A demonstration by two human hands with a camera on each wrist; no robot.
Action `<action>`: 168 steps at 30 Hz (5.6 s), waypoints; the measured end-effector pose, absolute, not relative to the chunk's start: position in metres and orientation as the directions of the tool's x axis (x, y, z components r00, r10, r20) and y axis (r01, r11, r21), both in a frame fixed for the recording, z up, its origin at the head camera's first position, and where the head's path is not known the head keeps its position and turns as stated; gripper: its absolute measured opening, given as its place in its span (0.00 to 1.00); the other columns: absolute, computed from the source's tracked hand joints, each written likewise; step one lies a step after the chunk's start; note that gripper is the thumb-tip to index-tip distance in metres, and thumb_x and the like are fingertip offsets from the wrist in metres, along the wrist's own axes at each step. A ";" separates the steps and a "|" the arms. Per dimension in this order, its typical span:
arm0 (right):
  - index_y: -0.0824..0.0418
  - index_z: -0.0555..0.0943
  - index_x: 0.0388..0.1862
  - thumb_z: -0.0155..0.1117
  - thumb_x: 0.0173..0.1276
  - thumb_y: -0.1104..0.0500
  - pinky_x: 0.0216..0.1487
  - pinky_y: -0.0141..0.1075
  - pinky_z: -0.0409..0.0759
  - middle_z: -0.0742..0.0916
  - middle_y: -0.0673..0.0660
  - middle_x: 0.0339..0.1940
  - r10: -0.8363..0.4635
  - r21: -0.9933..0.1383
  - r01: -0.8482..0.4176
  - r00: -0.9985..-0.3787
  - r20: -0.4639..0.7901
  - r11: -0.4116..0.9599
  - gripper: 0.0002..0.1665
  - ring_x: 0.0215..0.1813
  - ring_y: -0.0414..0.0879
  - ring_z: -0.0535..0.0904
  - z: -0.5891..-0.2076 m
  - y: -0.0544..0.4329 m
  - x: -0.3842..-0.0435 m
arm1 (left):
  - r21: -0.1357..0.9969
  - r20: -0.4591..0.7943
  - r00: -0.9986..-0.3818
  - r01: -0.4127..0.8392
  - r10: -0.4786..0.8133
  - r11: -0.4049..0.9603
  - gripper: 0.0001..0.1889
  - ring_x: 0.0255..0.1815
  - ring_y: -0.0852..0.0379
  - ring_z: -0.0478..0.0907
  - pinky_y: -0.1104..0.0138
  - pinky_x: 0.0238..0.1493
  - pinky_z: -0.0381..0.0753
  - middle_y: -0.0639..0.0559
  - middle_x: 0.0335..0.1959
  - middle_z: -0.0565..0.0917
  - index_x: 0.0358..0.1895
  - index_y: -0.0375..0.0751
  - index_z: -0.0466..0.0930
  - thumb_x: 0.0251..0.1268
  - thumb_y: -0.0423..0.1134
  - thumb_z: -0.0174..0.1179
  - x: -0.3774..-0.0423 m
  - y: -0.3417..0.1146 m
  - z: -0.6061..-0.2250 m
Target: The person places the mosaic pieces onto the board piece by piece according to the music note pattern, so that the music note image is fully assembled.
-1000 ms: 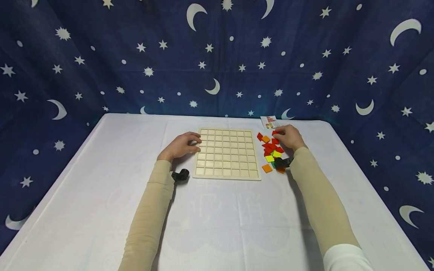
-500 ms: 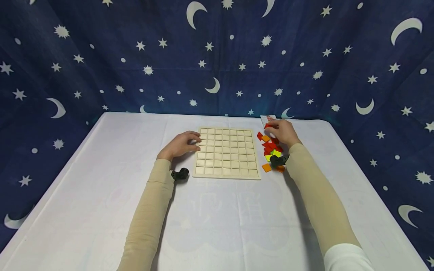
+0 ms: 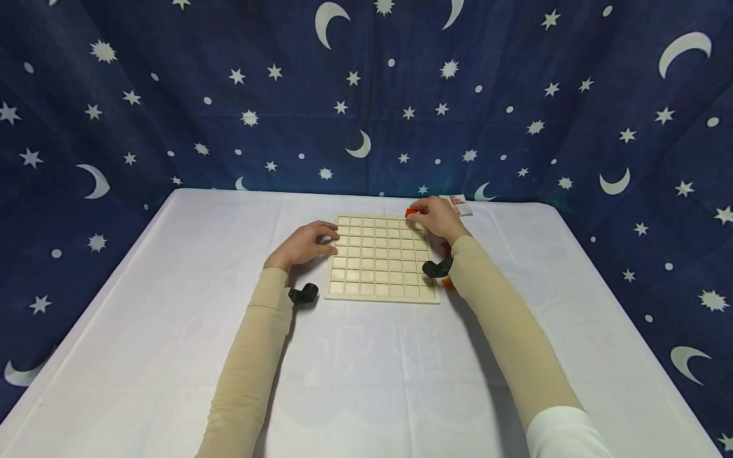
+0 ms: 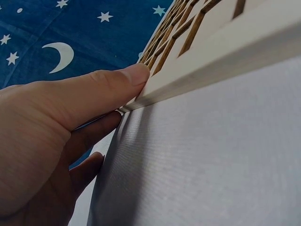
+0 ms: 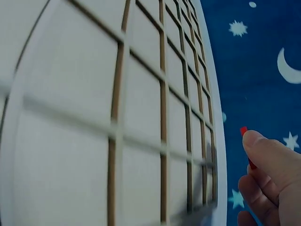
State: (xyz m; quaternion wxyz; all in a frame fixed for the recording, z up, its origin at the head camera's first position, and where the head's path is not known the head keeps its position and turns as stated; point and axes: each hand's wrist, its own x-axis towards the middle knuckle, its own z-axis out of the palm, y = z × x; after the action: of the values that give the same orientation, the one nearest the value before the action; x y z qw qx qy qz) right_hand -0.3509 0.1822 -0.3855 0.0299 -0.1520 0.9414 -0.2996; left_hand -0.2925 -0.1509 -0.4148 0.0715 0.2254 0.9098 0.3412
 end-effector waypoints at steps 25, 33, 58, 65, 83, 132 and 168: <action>0.63 0.83 0.55 0.64 0.71 0.57 0.56 0.47 0.77 0.82 0.60 0.51 -0.421 -0.560 -0.360 -0.907 0.022 0.746 0.17 0.53 0.53 0.76 -0.401 0.126 -0.351 | 0.661 0.032 -0.885 0.367 0.464 0.654 0.20 0.71 0.43 0.64 0.54 0.73 0.60 0.42 0.67 0.71 0.56 0.34 0.81 0.63 0.39 0.67 -0.293 -0.151 -0.416; 0.64 0.81 0.57 0.64 0.70 0.57 0.61 0.46 0.75 0.82 0.60 0.55 -0.409 -0.572 -0.335 -0.913 0.000 0.749 0.19 0.56 0.54 0.76 -0.401 0.123 -0.349 | 0.662 0.035 -0.882 0.373 0.470 0.650 0.19 0.71 0.43 0.64 0.54 0.73 0.61 0.42 0.67 0.71 0.56 0.34 0.81 0.63 0.38 0.67 -0.291 -0.151 -0.414; 0.64 0.81 0.58 0.63 0.71 0.58 0.60 0.47 0.76 0.80 0.61 0.55 -0.403 -0.592 -0.313 -0.915 -0.021 0.743 0.19 0.56 0.54 0.76 -0.402 0.121 -0.349 | 0.661 0.020 -0.890 0.354 0.456 0.662 0.19 0.71 0.44 0.63 0.55 0.73 0.60 0.43 0.68 0.71 0.56 0.35 0.81 0.63 0.39 0.67 -0.291 -0.150 -0.414; 0.63 0.81 0.58 0.63 0.71 0.58 0.62 0.47 0.75 0.81 0.60 0.55 -0.399 -0.588 -0.306 -0.916 -0.032 0.749 0.19 0.57 0.54 0.76 -0.401 0.122 -0.349 | 0.664 0.026 -0.884 0.365 0.467 0.653 0.20 0.71 0.43 0.63 0.54 0.73 0.60 0.42 0.68 0.71 0.56 0.34 0.80 0.63 0.39 0.67 -0.292 -0.150 -0.415; 0.64 0.77 0.63 0.60 0.73 0.57 0.59 0.50 0.76 0.79 0.64 0.59 -0.307 -0.565 -0.228 -0.951 -0.047 0.793 0.22 0.58 0.58 0.75 -0.386 0.168 -0.347 | 0.647 0.018 -0.889 0.360 0.458 0.672 0.20 0.72 0.44 0.63 0.54 0.73 0.60 0.42 0.68 0.71 0.56 0.35 0.81 0.64 0.40 0.66 -0.294 -0.152 -0.416; 0.61 0.78 0.60 0.56 0.74 0.55 0.55 0.47 0.78 0.81 0.66 0.55 -0.174 -0.448 -0.063 -0.962 -0.210 0.892 0.19 0.48 0.56 0.76 -0.393 0.219 -0.353 | 0.644 0.034 -0.883 0.377 0.467 0.666 0.20 0.71 0.44 0.64 0.55 0.73 0.60 0.42 0.67 0.72 0.56 0.35 0.81 0.63 0.39 0.67 -0.294 -0.152 -0.415; 0.65 0.75 0.59 0.63 0.68 0.54 0.63 0.51 0.73 0.80 0.65 0.55 -0.186 -0.485 -0.042 -0.949 -0.255 0.874 0.24 0.53 0.57 0.74 -0.388 0.226 -0.351 | 0.647 0.023 -0.882 0.372 0.471 0.665 0.20 0.71 0.44 0.63 0.55 0.73 0.60 0.42 0.68 0.71 0.57 0.34 0.80 0.64 0.39 0.66 -0.292 -0.151 -0.414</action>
State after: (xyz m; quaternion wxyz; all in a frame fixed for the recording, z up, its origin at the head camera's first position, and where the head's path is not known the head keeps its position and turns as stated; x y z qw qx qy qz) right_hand -0.3505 0.2265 -0.3881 0.1482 -0.0595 0.9565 -0.2441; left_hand -0.2917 -0.1512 -0.4139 0.0730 0.2317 0.9096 0.3372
